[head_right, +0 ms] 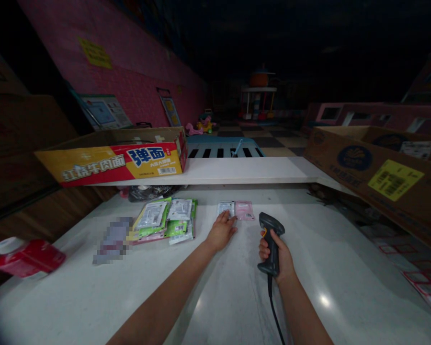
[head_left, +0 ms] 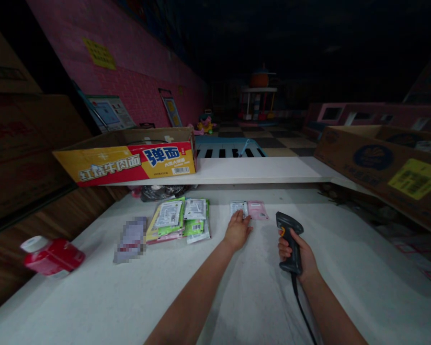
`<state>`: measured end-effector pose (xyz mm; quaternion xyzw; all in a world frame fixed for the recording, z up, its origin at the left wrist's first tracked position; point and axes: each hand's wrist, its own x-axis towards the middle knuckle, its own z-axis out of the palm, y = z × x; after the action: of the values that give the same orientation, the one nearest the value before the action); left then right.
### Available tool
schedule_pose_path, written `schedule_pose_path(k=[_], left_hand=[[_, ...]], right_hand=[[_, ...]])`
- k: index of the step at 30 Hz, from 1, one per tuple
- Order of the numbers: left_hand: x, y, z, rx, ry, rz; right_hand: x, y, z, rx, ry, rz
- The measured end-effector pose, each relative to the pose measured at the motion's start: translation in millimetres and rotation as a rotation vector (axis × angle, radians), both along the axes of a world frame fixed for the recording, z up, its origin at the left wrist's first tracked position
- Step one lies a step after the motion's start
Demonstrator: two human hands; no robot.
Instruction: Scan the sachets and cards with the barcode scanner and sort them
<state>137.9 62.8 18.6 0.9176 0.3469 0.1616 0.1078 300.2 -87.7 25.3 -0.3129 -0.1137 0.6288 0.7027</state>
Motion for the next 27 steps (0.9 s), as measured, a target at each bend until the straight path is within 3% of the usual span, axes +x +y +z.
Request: schedule_pose_path(k=[9,17,22,27], left_hand=[[16.2,-11.0,-1.9,0.009,0.058,0.003],[29.0,-17.1,10.1,-0.042,0.048,0.017],[-4.8,-19.4,27.6,-0.001,-0.064,0.070],[-74.8,-17.0,51.4,0.102,-0.223,0.235]], right_hand=[[1.2,1.5,0.3,-0.014,0.001,0.001],[0.9,-1.5,0.1,-0.008,0.069,0.014],[-0.2,-4.6,1.3,-0.031,0.106,-0.003],[-2.1,-8.5,2.6,-0.053,0.171,-0.006]])
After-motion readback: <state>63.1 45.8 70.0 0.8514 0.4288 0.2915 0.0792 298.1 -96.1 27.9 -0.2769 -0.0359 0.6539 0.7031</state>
